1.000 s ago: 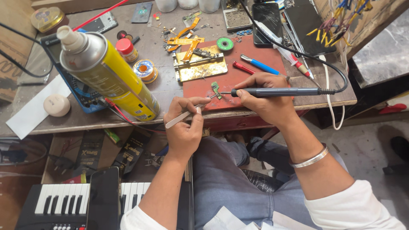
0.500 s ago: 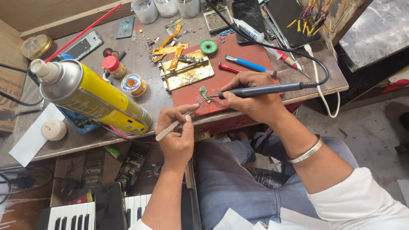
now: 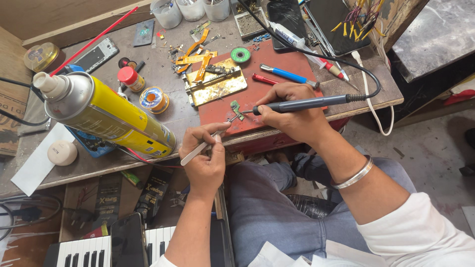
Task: The person solders a small circuit board held with tweezers on a workbench, using a soldering iron in one hand and a tool in the other to work on the board's components. They reposition the board on a metal jig and continue soldering different points, then set the iron aside and handle the board by hand.
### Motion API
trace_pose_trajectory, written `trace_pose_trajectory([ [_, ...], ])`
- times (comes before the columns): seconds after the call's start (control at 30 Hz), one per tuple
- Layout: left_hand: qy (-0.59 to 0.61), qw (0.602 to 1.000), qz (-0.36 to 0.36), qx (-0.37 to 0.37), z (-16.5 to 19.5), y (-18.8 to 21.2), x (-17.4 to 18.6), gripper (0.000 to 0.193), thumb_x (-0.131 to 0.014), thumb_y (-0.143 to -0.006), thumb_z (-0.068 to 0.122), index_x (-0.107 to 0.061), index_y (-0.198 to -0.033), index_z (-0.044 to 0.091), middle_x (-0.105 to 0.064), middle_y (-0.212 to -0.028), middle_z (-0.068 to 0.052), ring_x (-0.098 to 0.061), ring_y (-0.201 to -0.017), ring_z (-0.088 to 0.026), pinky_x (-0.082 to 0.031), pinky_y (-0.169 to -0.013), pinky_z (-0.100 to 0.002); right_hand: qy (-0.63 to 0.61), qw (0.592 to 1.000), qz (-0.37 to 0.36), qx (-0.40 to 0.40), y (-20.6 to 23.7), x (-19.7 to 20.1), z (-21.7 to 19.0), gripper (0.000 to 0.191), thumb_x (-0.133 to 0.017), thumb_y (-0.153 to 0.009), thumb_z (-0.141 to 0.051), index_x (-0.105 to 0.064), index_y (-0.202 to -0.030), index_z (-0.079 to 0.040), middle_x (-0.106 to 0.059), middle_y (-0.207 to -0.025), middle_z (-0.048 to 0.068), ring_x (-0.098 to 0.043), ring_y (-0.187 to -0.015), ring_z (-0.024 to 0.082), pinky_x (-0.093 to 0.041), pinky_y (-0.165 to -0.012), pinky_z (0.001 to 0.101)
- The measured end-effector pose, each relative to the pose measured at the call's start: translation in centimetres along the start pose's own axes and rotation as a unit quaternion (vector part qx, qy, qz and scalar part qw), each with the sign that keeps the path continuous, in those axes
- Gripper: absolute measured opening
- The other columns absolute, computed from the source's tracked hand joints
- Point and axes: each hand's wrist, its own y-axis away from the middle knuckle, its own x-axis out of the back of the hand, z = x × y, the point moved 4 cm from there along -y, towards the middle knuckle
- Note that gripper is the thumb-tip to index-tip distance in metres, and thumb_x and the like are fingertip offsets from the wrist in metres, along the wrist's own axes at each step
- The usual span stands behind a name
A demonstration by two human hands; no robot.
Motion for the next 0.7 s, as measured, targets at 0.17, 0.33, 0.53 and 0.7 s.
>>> trace_pose_trajectory([
  [0.17, -0.001, 1.0, 0.0, -0.003, 0.05, -0.04, -0.03, 0.019, -0.055, -0.098, -0.01, -0.043, -0.097, 0.004, -0.074, -0.113, -0.019, -0.073, -0.104, -0.018, -0.06, -0.097, -0.032, 0.028, 0.999, 0.005, 0.044, -0.03, 0.21, -0.47, 0.022, -0.078, -0.08, -0.02, -0.078, -0.092, -0.001, -0.071, -0.077, 0.004, -0.065, -0.068, 0.008, -0.051, -0.061, 0.0241],
  [0.33, -0.004, 1.0, 0.003, 0.003, 0.04, -0.02, -0.04, 0.019, -0.055, -0.097, -0.01, -0.043, -0.097, 0.005, -0.074, -0.113, -0.018, -0.073, -0.103, -0.018, -0.06, -0.095, -0.031, -0.036, 0.999, -0.012, -0.017, 0.02, 0.08, -0.14, 0.023, -0.075, -0.083, -0.022, -0.077, -0.092, -0.001, -0.074, -0.078, 0.002, -0.071, -0.069, 0.005, -0.054, -0.06, 0.0222],
  [0.53, -0.008, 1.0, 0.001, -0.003, 0.19, -0.11, -0.12, 0.02, -0.055, -0.097, -0.01, -0.043, -0.097, 0.005, -0.074, -0.113, -0.018, -0.073, -0.103, -0.017, -0.06, -0.095, -0.031, 0.005, 1.0, -0.002, 0.005, 0.03, 0.21, -0.29, 0.022, -0.077, -0.082, -0.021, -0.078, -0.092, -0.002, -0.072, -0.078, 0.003, -0.067, -0.068, 0.006, -0.052, -0.06, 0.023],
  [0.7, -0.019, 1.0, 0.001, -0.002, 0.32, -0.09, -0.1, 0.02, -0.056, -0.096, -0.01, -0.043, -0.096, 0.005, -0.075, -0.112, -0.017, -0.074, -0.102, -0.017, -0.06, -0.09, -0.029, 0.013, 1.0, -0.002, 0.004, 0.06, 0.18, -0.38, 0.023, -0.08, -0.078, -0.021, -0.079, -0.093, -0.003, -0.072, -0.077, 0.003, -0.065, -0.068, 0.006, -0.05, -0.061, 0.0236],
])
